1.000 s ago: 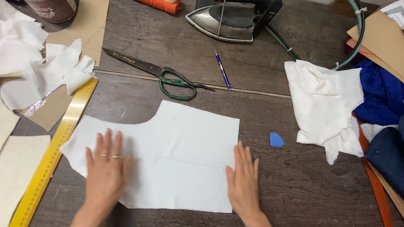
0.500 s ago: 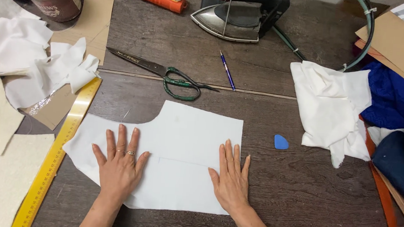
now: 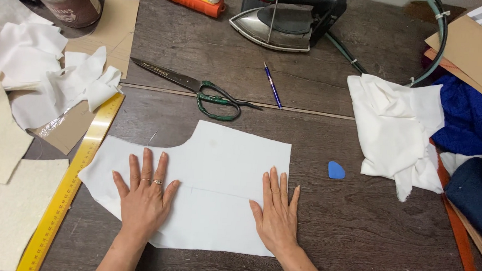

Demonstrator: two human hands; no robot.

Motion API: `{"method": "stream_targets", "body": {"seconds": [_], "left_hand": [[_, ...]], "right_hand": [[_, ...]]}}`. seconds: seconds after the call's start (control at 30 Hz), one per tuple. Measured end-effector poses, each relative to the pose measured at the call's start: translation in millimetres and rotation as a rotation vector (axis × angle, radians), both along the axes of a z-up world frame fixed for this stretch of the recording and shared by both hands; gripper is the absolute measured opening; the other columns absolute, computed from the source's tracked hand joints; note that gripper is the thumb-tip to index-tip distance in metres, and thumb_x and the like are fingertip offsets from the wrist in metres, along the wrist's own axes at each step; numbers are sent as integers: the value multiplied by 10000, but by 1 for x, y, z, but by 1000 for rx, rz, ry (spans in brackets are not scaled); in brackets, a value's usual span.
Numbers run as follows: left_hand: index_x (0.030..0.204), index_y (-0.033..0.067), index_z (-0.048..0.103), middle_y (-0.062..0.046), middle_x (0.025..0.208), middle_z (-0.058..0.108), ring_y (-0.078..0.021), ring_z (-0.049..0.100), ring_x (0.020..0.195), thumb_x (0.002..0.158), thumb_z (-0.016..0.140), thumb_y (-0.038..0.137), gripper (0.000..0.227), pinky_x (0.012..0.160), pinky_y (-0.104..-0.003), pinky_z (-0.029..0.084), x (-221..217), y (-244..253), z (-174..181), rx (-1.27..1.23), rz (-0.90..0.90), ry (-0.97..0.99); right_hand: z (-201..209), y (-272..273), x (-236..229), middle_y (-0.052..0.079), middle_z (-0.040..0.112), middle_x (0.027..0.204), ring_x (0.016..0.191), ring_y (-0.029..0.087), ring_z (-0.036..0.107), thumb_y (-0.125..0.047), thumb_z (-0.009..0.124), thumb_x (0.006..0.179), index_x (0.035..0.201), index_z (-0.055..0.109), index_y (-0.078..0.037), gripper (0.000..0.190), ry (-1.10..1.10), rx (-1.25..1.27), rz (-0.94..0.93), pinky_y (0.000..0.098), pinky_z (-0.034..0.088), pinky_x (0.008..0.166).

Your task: The person measures and marks a white fabric piece using a yellow ruler and a blue pen. They align the ruler on the fabric and draw straight lines. The person then folds the fabric and moves it aside to clear the workspace.

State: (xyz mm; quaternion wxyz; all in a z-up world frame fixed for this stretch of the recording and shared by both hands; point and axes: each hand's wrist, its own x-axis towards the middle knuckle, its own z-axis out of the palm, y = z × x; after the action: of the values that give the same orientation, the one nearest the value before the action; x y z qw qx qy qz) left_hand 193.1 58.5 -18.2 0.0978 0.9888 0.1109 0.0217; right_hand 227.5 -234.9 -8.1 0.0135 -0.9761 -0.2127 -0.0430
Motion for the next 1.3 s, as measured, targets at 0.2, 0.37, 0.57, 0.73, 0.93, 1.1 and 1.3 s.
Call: {"method": "stream_targets", "body": {"seconds": [0.2,0.37,0.57,0.73,0.93,1.1,1.3], "left_hand": [[1536,317,108,-16,1622,33,-312,-16,1481,913,256,615,706,1097,-644,10,0,0,0,-5,-2,-2],[1539,312,114,-19,1625,49,-319,10,1484,911,263,611,711,1094,-655,43,-1,0,-3,28,-8,-28],[1540,315,95,-14,1626,37,-309,0,1487,911,257,612,715,1098,-651,39,-1,0,-4,33,-8,-39],[1539,307,114,-18,1626,40,-314,4,1485,908,272,611,717,1092,-655,45,-1,2,-3,30,-10,-23],[1536,279,144,-43,1621,59,-323,10,1481,931,297,553,682,1096,-651,3,4,4,12,-81,-5,-23],[1540,290,95,-45,1617,44,-318,-36,1480,942,226,570,673,1090,-654,-35,14,8,6,-56,16,8],[1543,281,102,-58,1620,60,-338,18,1479,926,239,588,703,1062,-703,39,15,11,-1,-7,16,3]], "right_hand": [[-1,-1,0,80,39,1622,1492,288,26,-467,325,981,1539,110,-103,699,44,51,-5,564,66,1146],[2,-3,0,92,48,1620,1492,298,32,-473,303,983,1537,118,-105,691,73,123,-8,561,55,1149],[10,-5,-1,91,65,1615,1493,307,33,-471,244,997,1532,138,-113,653,149,329,3,564,17,1160],[12,-15,0,94,159,1603,1495,302,96,-426,239,1008,1510,211,-100,599,193,587,-11,514,44,1193],[8,-38,7,106,250,1577,1490,319,155,-288,307,1020,1472,319,-69,502,103,659,-75,510,106,1202],[7,-53,12,98,247,1574,1491,333,134,-261,316,1030,1469,326,-77,477,105,686,-106,539,102,1202],[9,-60,16,99,293,1551,1485,326,154,-257,304,1031,1442,368,-64,459,111,710,-160,533,127,1205]]}}
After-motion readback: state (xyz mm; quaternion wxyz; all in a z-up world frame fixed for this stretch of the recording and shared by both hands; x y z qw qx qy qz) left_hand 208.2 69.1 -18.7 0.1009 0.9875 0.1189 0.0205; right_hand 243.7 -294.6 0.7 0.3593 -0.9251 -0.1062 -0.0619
